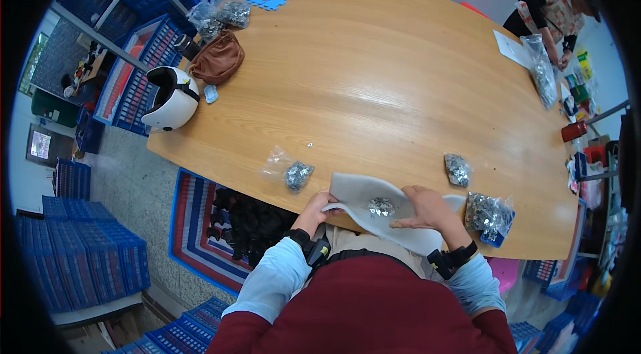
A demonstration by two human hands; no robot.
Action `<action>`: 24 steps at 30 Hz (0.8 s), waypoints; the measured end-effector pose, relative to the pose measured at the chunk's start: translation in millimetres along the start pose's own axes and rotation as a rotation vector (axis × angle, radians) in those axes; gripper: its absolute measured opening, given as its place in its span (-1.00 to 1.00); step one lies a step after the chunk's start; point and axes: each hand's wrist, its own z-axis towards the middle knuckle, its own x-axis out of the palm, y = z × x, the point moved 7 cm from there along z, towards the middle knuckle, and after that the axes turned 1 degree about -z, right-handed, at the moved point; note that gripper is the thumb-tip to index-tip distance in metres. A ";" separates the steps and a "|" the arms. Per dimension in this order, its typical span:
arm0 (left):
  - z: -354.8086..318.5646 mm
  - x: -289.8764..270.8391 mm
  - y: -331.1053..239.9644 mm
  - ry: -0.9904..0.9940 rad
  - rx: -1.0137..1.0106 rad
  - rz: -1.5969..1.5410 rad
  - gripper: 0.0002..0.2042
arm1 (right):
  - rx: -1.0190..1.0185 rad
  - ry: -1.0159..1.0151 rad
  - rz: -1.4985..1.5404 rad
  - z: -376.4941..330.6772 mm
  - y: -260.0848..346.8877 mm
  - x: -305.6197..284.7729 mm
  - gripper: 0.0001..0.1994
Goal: Sorting small metal pins or clips from plastic bags into a blue bin and onto a workspace.
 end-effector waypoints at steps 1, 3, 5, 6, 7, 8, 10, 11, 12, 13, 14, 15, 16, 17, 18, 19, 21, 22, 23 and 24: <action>5.1 -2.5 4.6 0.011 -0.014 -0.032 -0.83 | -0.071 -0.103 -0.043 -2.2 5.5 -0.5 -0.17; 12.1 -4.9 6.8 -0.006 -0.044 -0.084 -0.81 | -0.068 -0.139 -0.113 -2.9 11.9 5.1 -0.12; 23.6 -12.8 14.4 -0.026 -0.070 -0.142 -0.79 | -0.070 -0.173 -0.186 -3.1 15.7 10.8 -0.07; 31.8 -19.3 18.1 -0.032 -0.055 -0.186 -0.80 | -0.063 -0.174 -0.241 -2.0 15.7 15.8 -0.05; 38.7 -26.7 22.4 -0.039 -0.039 -0.231 -0.81 | -0.057 -0.175 -0.296 -0.2 14.8 22.2 -0.03; 41.6 -26.4 24.1 -0.036 -0.046 -0.229 -0.81 | -0.049 -0.173 -0.295 4.4 6.0 35.7 -0.03; 41.9 -25.5 23.9 -0.022 -0.032 -0.206 -0.85 | 0.008 -0.259 -0.407 11.0 -14.2 54.3 -0.08; 42.5 -28.8 25.6 -0.026 -0.029 -0.214 -0.85 | 0.001 -0.255 -0.410 12.1 -15.7 53.6 -0.08; 42.9 -32.3 28.4 -0.035 -0.038 -0.233 -0.87 | 0.003 -0.221 -0.296 14.7 -19.0 53.5 -0.08; 43.3 -35.6 30.9 -0.044 -0.047 -0.252 -0.88 | 0.005 -0.186 -0.183 18.2 -20.9 53.3 -0.09; 43.6 -39.3 32.8 -0.048 -0.046 -0.259 -0.88 | -0.001 -0.180 -0.184 19.0 -16.4 45.8 -0.09; 42.7 -45.5 32.0 -0.084 -0.010 -0.260 -0.88 | 0.021 -0.106 -0.033 17.3 -9.8 36.4 -0.10; 41.7 -51.4 31.0 -0.121 0.026 -0.261 -0.88 | 0.044 -0.030 0.118 15.8 -3.1 32.6 -0.11; 38.2 -47.6 29.4 -0.118 0.021 -0.261 -0.88 | 0.049 -0.028 0.117 13.8 2.4 30.6 -0.11; 30.8 -42.7 24.3 -0.127 0.037 -0.303 -0.88 | -0.041 -0.076 0.034 12.7 15.8 26.9 -0.11; 26.8 -39.4 20.2 -0.136 0.054 -0.345 -0.88 | -0.130 -0.123 -0.049 11.7 27.8 25.8 -0.12; 28.4 -44.9 16.4 -0.139 0.053 -0.384 -0.89 | -0.177 -0.125 -0.135 11.3 42.3 35.3 -0.15; 29.2 -46.9 15.7 -0.143 0.050 -0.418 -0.89 | -0.221 -0.128 -0.217 11.3 47.3 40.0 -0.18; 27.2 -43.3 14.0 -0.140 0.049 -0.418 -0.89 | -0.218 -0.128 -0.219 12.9 44.4 42.6 -0.18; 24.8 -39.8 10.4 -0.132 0.086 -0.452 -0.89 | -0.229 -0.152 -0.255 14.2 41.7 44.0 -0.26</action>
